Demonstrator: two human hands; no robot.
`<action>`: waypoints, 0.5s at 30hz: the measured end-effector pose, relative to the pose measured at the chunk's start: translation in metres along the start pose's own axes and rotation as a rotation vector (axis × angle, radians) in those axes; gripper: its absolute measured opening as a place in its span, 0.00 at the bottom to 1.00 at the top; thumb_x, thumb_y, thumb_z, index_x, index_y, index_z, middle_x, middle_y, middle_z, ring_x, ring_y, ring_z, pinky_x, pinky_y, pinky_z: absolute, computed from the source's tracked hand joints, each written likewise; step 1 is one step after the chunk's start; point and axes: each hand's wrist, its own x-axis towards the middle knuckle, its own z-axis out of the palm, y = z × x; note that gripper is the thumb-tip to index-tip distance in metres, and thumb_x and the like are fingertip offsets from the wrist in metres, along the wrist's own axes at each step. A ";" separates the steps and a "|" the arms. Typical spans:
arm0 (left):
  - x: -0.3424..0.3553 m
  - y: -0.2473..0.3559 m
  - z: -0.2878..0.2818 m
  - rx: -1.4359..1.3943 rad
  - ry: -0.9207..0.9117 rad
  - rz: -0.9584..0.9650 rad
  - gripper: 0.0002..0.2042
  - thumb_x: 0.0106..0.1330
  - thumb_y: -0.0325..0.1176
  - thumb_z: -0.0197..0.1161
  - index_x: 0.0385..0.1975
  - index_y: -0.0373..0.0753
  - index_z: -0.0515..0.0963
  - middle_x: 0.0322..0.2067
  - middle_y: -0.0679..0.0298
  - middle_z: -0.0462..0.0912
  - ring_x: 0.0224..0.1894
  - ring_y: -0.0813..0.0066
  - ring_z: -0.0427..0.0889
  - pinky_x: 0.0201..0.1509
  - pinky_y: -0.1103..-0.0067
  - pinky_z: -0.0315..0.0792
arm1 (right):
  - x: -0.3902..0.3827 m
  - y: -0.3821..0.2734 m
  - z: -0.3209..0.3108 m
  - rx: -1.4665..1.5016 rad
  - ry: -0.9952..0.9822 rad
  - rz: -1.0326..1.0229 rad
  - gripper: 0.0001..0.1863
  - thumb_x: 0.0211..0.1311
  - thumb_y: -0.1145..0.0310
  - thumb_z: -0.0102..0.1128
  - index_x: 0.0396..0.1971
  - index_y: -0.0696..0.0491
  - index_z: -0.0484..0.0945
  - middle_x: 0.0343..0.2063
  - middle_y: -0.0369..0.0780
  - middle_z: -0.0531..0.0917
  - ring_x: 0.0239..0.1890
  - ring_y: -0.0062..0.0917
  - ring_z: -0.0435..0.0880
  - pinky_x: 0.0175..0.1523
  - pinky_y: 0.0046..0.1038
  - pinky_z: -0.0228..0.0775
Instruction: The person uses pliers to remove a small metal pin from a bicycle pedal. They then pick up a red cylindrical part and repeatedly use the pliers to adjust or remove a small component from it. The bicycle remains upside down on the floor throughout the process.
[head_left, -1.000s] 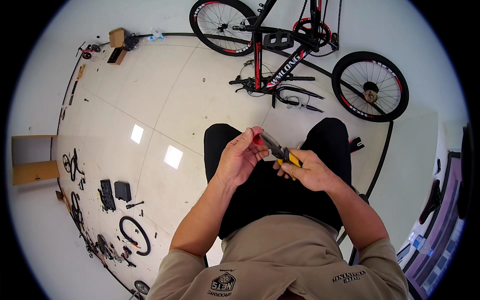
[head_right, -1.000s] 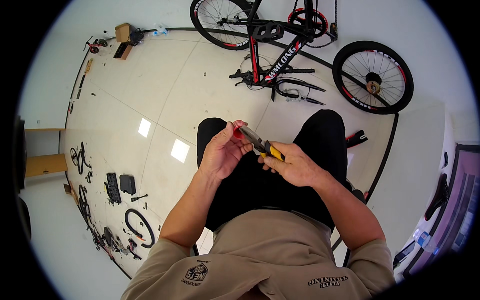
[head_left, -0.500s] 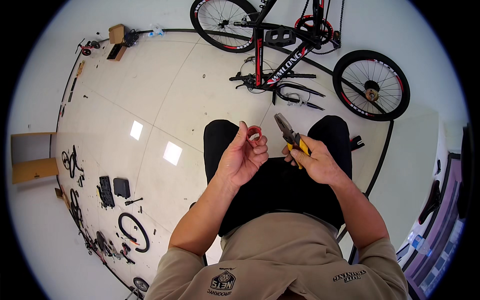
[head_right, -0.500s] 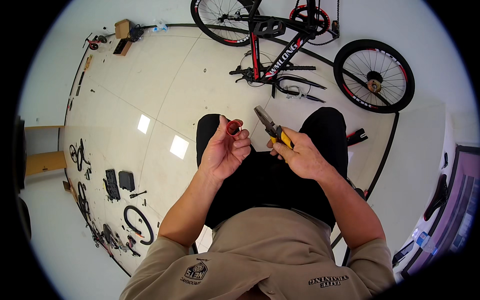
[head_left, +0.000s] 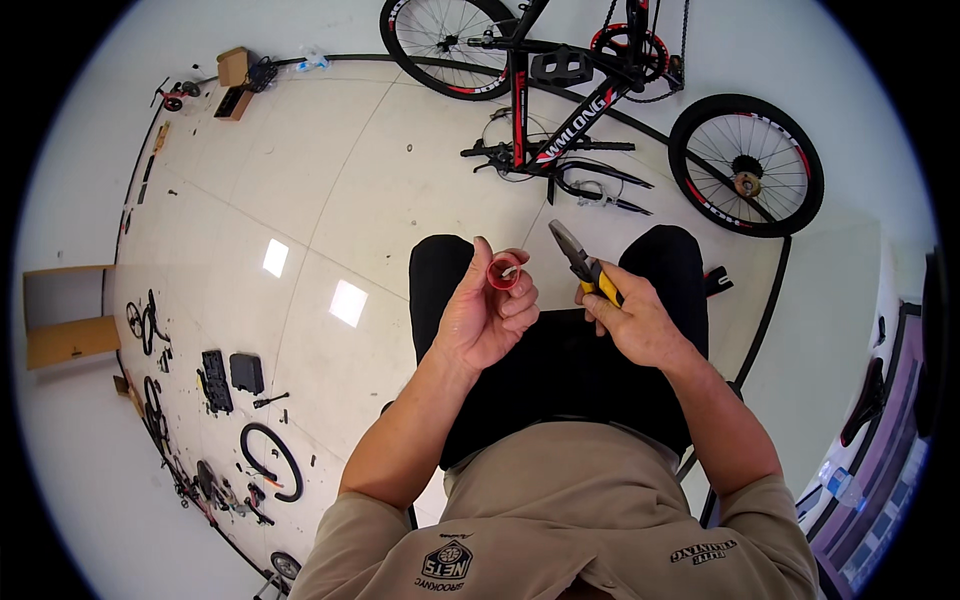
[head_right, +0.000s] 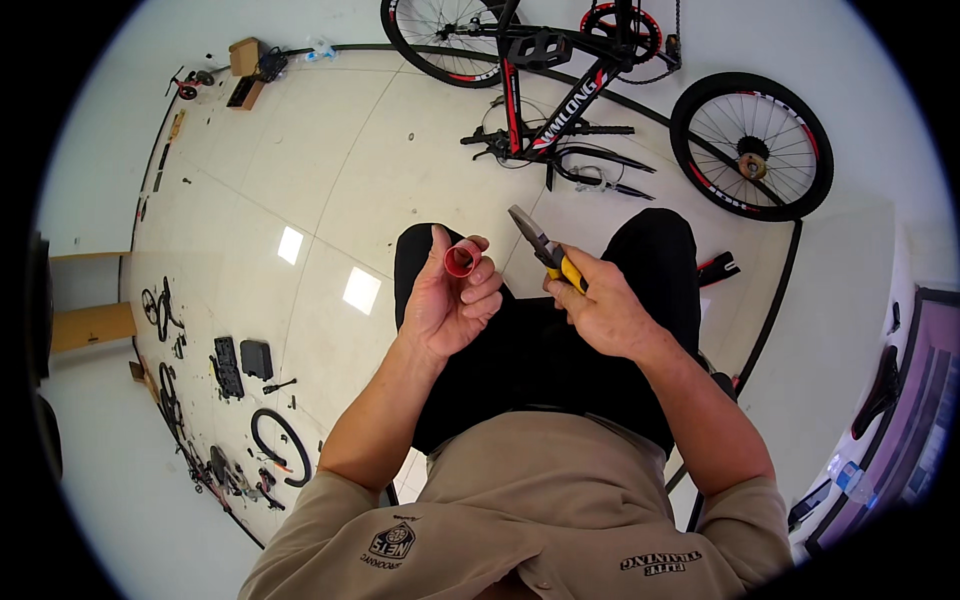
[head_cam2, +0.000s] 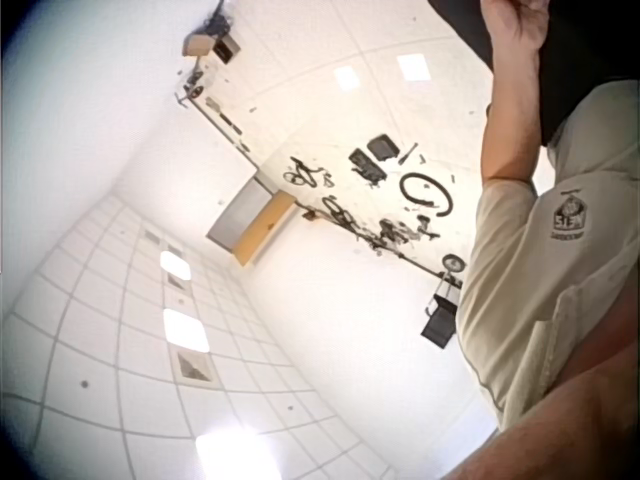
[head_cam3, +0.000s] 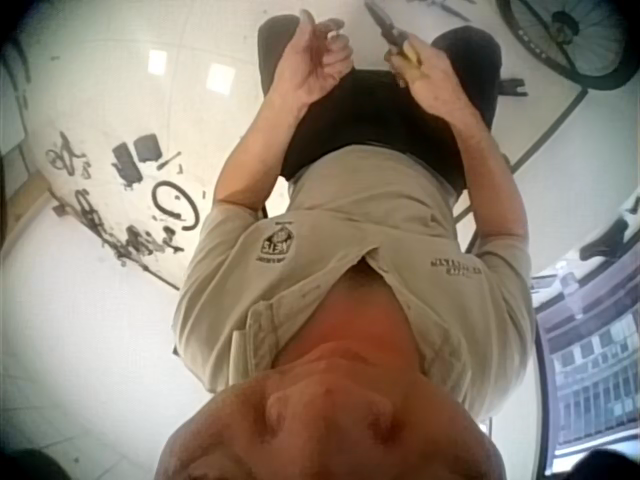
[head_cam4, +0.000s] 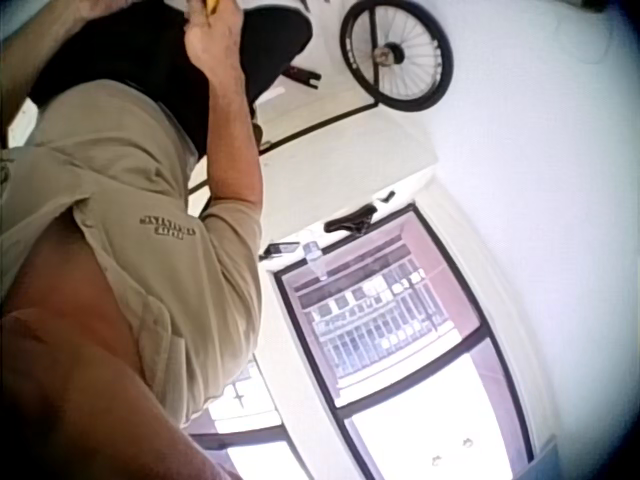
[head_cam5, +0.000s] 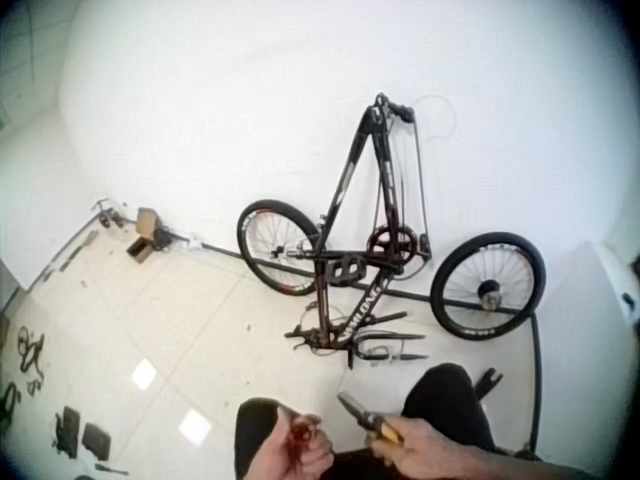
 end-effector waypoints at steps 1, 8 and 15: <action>0.000 0.000 -0.001 -0.003 -0.018 -0.005 0.27 0.73 0.60 0.56 0.47 0.37 0.74 0.24 0.65 0.72 0.22 0.80 0.62 0.23 0.83 0.56 | 0.001 -0.001 -0.001 -0.015 -0.016 0.029 0.10 0.71 0.75 0.55 0.50 0.58 0.75 0.34 0.37 0.80 0.33 0.20 0.79 0.41 0.22 0.74; -0.001 0.001 -0.003 -0.008 -0.063 -0.003 0.27 0.74 0.60 0.54 0.46 0.37 0.74 0.24 0.65 0.72 0.22 0.80 0.62 0.22 0.83 0.55 | 0.007 0.014 0.005 0.004 0.320 -0.092 0.19 0.63 0.77 0.57 0.53 0.61 0.69 0.39 0.41 0.81 0.41 0.24 0.79 0.51 0.28 0.72; 0.000 0.003 -0.006 -0.040 -0.096 -0.009 0.26 0.75 0.59 0.53 0.47 0.37 0.74 0.26 0.64 0.73 0.23 0.79 0.62 0.23 0.83 0.56 | 0.012 0.023 -0.003 0.196 0.377 -0.027 0.17 0.57 0.81 0.55 0.47 0.59 0.71 0.40 0.41 0.80 0.36 0.20 0.76 0.40 0.22 0.69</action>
